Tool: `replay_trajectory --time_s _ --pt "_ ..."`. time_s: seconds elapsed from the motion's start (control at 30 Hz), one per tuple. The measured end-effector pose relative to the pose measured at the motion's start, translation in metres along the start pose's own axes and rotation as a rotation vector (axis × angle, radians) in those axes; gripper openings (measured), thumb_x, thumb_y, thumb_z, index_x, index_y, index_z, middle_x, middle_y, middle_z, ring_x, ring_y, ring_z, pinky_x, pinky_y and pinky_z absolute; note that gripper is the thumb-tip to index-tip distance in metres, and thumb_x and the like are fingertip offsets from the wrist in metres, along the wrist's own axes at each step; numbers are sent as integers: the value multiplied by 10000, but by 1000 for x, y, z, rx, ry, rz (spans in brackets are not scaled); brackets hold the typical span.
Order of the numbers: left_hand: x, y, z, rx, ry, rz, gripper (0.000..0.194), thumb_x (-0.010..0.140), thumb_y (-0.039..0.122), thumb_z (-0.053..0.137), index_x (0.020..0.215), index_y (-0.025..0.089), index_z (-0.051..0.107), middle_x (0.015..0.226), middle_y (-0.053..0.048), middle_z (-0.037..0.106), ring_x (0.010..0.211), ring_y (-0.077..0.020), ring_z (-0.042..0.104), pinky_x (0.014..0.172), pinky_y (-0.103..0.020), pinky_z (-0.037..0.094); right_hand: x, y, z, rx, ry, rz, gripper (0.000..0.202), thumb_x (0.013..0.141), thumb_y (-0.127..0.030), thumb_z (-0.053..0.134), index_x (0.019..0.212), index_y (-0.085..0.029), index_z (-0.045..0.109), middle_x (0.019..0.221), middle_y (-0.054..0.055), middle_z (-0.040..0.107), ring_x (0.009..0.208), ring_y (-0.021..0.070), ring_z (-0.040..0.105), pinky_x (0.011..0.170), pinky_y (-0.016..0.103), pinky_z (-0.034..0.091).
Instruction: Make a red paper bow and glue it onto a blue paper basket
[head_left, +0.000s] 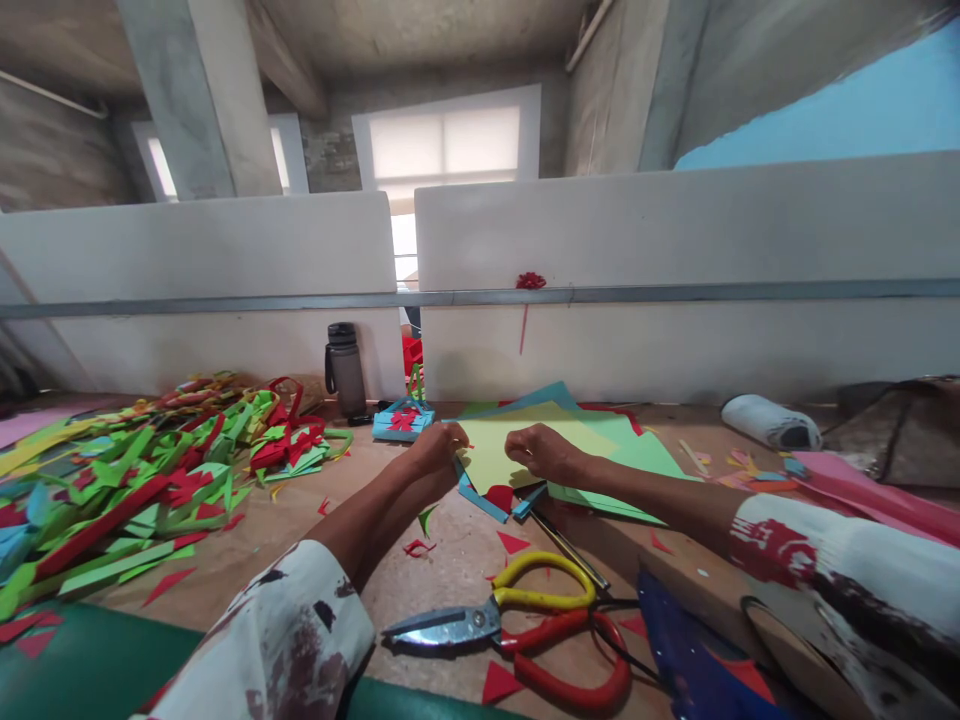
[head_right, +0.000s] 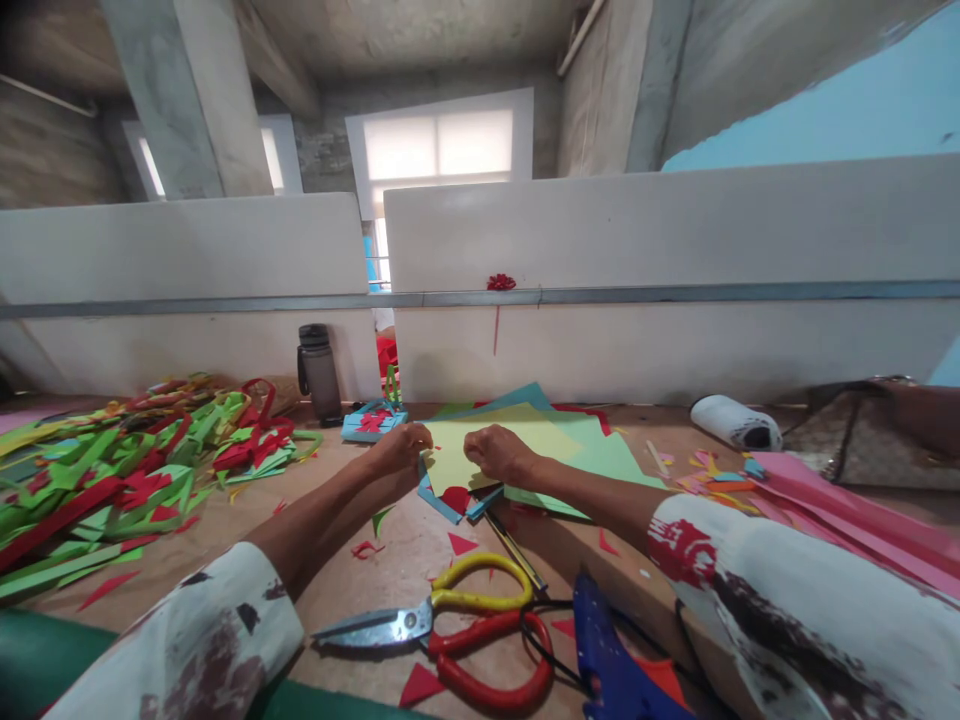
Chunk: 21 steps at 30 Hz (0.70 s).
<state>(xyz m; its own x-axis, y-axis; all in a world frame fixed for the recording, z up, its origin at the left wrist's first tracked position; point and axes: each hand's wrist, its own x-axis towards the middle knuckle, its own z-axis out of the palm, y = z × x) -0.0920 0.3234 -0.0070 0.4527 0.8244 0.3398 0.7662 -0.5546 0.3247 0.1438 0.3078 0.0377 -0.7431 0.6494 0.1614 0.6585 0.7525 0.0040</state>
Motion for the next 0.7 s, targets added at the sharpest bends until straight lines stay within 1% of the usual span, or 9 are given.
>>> replay_trajectory --time_s 0.13,0.3,0.4,0.57,0.7 --pt "-2 -1 -7 -56 -28 -37 274 908 312 552 1121 140 567 1108 -73 587 922 -202 602 775 -379 521 0 -6 -2 -52 -45 -11 250 905 -323 539 1086 -155 581 1058 59 613 874 172 611 753 369 521" --pt "-11 2 -12 -119 -87 -77 281 898 312 566 1116 135 574 1108 -70 588 910 -203 604 751 -364 526 1 -16 -7 -114 -148 -140 249 892 -327 559 1070 -155 591 1081 63 609 937 191 600 807 405 502" --pt "-16 7 -10 -137 -111 -91 275 902 311 562 1112 135 573 1097 -70 591 902 -198 606 751 -364 527 1 -20 -6 -153 -195 -178 236 898 -319 550 1061 -154 594 1064 60 616 915 183 606 797 396 507" --pt "-20 13 -5 -145 -129 -88 262 905 305 558 1107 139 574 1095 -72 593 901 -191 606 753 -362 526 3 -22 -1 -208 -205 -176 232 904 -311 542 1070 -156 591 1069 60 615 913 181 607 792 391 510" --pt "-20 14 -3 -159 -146 -70 263 905 307 558 1104 137 575 1091 -71 594 909 -195 605 768 -373 522 4 -21 0 -231 -203 -170 237 903 -313 544 1073 -154 589 1066 60 614 909 181 608 787 391 512"
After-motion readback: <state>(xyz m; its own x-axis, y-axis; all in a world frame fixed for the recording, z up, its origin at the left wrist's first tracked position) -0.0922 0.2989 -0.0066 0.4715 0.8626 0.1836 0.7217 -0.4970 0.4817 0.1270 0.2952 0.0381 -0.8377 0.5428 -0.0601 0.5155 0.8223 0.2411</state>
